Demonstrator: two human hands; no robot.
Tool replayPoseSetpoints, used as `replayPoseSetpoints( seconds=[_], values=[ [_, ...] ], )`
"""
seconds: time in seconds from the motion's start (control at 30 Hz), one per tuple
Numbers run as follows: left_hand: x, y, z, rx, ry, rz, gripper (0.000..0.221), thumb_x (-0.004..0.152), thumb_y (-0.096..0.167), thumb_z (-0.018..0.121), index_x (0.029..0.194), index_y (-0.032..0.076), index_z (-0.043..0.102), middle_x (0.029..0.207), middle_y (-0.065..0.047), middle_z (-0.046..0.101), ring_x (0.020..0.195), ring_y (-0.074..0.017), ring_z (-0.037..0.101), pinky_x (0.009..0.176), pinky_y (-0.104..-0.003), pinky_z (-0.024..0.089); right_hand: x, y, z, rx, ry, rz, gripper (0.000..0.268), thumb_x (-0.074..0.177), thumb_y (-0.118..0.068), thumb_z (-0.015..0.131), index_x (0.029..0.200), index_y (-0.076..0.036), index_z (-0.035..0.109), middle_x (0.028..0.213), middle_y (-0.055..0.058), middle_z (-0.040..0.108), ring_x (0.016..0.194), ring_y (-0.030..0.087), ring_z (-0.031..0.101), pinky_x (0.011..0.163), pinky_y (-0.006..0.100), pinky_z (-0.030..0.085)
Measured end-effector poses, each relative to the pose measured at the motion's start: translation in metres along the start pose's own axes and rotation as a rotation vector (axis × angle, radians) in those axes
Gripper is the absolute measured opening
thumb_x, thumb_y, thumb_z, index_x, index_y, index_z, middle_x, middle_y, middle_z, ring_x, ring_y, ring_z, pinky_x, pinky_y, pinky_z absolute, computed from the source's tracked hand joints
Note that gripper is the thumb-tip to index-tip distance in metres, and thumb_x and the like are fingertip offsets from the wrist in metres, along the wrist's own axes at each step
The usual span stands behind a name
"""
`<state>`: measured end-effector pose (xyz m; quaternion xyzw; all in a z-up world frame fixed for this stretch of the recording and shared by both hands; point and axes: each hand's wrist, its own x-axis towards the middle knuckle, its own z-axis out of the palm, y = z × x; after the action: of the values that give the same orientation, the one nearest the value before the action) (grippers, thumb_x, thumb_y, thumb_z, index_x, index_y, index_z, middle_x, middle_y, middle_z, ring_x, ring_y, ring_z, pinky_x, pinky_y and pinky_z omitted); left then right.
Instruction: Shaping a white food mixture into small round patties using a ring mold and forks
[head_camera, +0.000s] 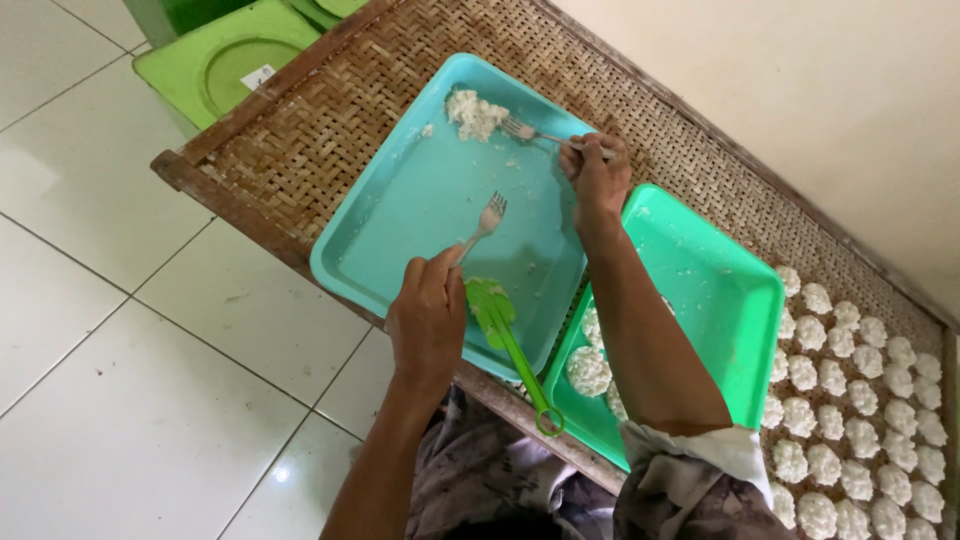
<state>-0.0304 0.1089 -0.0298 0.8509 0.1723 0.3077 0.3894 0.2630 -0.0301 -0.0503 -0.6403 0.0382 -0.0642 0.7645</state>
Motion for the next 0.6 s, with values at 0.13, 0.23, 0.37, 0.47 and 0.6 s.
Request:
replayPoseSetpoints(
  seconds=[0.13,0.23,0.37,0.47,0.6],
  values=[
    [0.001,-0.003,0.003,0.001,0.002,0.008,0.024,0.108,0.022,0.052,0.127,0.02,0.066,0.087,-0.003,0.054,0.062,-0.0275,0.066,0.047,-0.04,0.056,0.0,-0.003,-0.005,0.064,0.019,0.122,0.012,0.095,-0.009,0.055,0.105,-0.003,0.057,0.098,0.02,0.074,0.077,0.023,0.08,0.074,0.036,0.073],
    [0.0,-0.001,-0.001,0.004,-0.025,-0.019,0.028,0.109,0.024,0.046,0.128,0.019,0.066,0.088,0.0,0.053,0.06,-0.0212,0.066,0.048,-0.036,0.057,0.006,0.002,-0.011,0.123,0.012,0.216,0.012,0.095,-0.01,0.055,0.104,-0.004,0.058,0.104,0.024,0.074,0.085,0.028,0.08,0.083,0.043,0.071],
    [0.0,-0.003,0.003,0.006,-0.005,-0.006,0.028,0.108,0.024,0.047,0.127,0.019,0.066,0.087,0.002,0.052,0.061,-0.0201,0.065,0.049,-0.036,0.056,0.0,-0.006,-0.022,0.277,-0.093,0.251,0.009,0.096,-0.011,0.054,0.099,-0.004,0.06,0.107,0.024,0.07,0.094,0.031,0.078,0.095,0.047,0.067],
    [0.0,-0.003,0.003,0.007,0.01,0.007,0.026,0.109,0.023,0.048,0.127,0.019,0.065,0.087,0.001,0.052,0.061,-0.0207,0.064,0.049,-0.036,0.055,-0.009,-0.02,-0.036,0.36,-0.198,0.245,0.01,0.098,-0.013,0.056,0.099,-0.005,0.062,0.113,0.023,0.068,0.102,0.03,0.075,0.103,0.046,0.064],
    [0.002,-0.001,-0.003,-0.04,-0.016,-0.017,0.025,0.108,0.021,0.05,0.125,0.016,0.068,0.084,0.001,0.052,0.059,-0.0201,0.063,0.049,-0.037,0.054,-0.021,-0.056,-0.07,0.394,-0.269,0.253,0.013,0.102,-0.015,0.054,0.101,-0.007,0.063,0.116,0.017,0.066,0.107,0.026,0.074,0.106,0.041,0.063]
  ],
)
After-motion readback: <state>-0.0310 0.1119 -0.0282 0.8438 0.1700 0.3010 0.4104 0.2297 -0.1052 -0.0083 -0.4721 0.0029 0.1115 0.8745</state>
